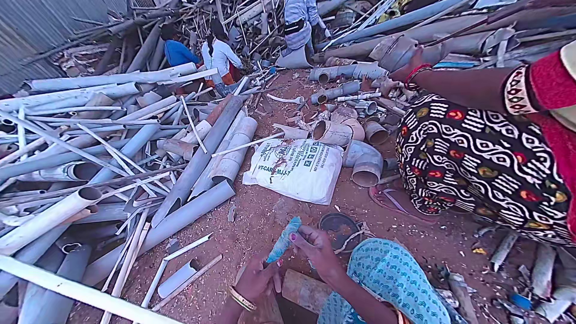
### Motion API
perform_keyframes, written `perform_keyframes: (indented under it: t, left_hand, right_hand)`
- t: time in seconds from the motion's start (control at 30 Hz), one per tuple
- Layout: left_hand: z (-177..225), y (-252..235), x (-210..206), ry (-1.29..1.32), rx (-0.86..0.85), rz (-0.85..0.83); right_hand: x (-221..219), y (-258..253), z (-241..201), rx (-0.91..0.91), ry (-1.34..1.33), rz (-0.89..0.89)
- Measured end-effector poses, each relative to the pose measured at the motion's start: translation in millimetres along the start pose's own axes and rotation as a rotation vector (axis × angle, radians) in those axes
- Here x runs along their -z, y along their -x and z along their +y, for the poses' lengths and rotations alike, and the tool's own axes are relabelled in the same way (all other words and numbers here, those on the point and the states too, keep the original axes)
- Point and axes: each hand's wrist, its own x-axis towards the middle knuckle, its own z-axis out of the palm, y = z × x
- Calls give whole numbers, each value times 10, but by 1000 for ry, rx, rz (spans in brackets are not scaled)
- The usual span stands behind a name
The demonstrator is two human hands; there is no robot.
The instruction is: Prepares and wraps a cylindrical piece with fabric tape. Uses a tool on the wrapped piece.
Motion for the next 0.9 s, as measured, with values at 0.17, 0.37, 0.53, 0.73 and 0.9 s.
perform_keyframes:
  t: [0.17, 0.37, 0.53, 0.73, 0.9]
  left_hand:
    - [84, -32, -166, -562, -6, 238]
    - [140, -21, -444, -1275, -30, 579]
    - [-7, -48, -398, -1281, -278, 680]
    - [83, 7, -45, -143, 4, 81]
    - [-39, -11, 29, 290, 30, -136]
  right_hand:
    - [17, -1, 28, -37, 210, 6]
    - [4, 10, 54, -118, 340, 3]
    - [-9, 16, 39, -84, 220, 36]
    - [13, 35, 82, 2, 164, -23]
    - [2, 31, 108, 54, 137, -106]
